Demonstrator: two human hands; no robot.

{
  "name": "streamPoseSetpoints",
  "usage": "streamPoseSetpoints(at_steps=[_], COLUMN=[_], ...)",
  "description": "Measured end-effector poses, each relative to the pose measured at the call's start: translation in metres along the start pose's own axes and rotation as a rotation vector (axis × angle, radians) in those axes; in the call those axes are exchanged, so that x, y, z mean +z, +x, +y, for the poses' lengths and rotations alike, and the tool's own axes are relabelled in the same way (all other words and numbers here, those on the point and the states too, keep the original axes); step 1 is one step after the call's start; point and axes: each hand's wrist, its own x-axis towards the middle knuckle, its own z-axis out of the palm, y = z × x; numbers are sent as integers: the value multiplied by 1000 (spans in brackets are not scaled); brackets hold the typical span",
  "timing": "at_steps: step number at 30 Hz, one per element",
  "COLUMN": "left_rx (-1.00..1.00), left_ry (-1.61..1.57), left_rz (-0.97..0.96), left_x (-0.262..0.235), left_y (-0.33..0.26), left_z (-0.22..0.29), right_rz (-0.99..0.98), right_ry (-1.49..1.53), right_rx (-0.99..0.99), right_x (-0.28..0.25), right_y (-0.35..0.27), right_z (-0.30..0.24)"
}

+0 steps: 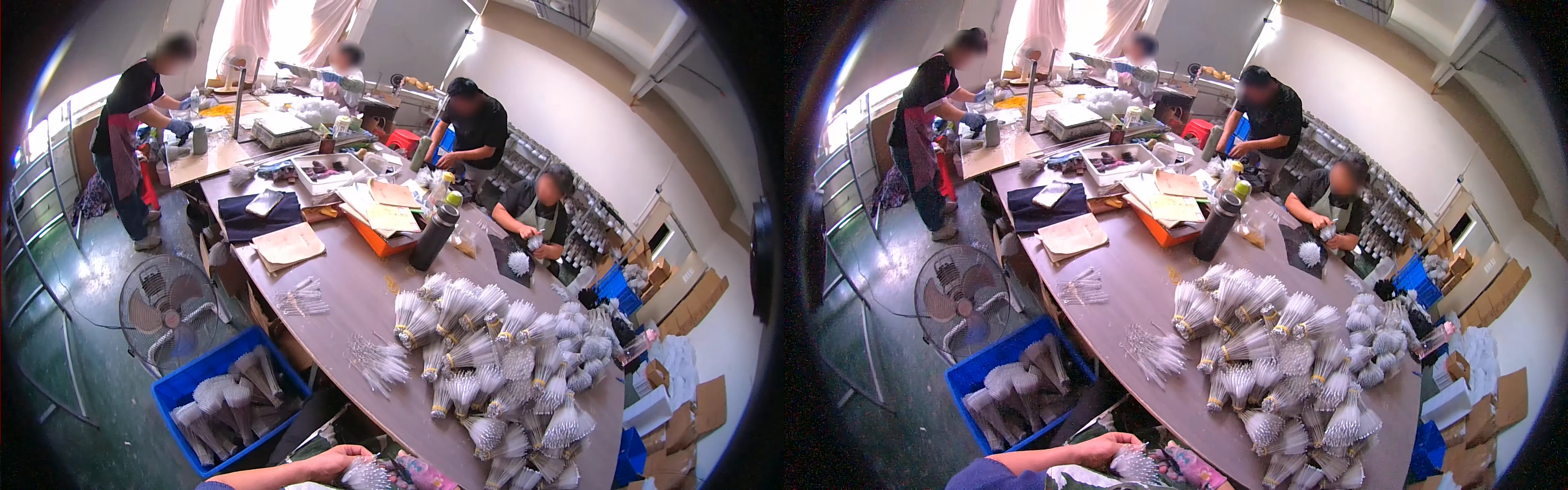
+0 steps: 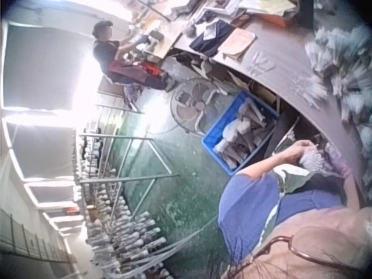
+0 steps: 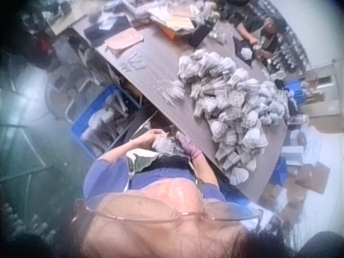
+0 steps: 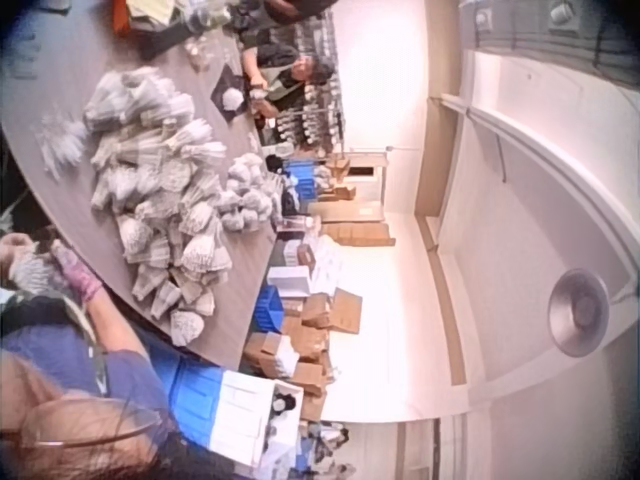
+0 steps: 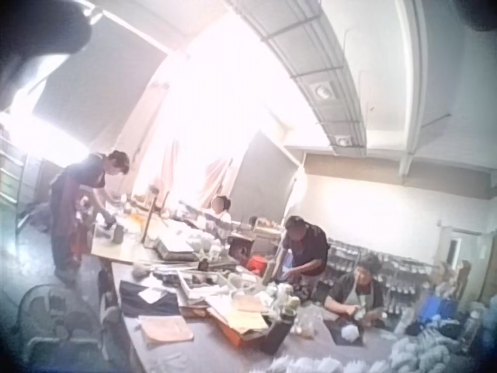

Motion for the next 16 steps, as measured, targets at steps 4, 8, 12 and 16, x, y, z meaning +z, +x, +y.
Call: streamPoseSetpoints(at_steps=[4,8,12,16], left_rx=[-12,-25,159,173], left_ry=[-7,-28,106,235], left_rz=[42,27,72,-20], left_x=[3,-5,20,-21], left_y=[-5,3,-17,3], left_z=[-8,-19,-7,-22], right_rz=[-214,-207,-220,-491], right_ry=[299,291,246,501], right_rx=[109,-5,-20,112], right_x=[3,7,9,-4], right_y=[-5,1,10,-7], right_z=[1,19,35,-33])
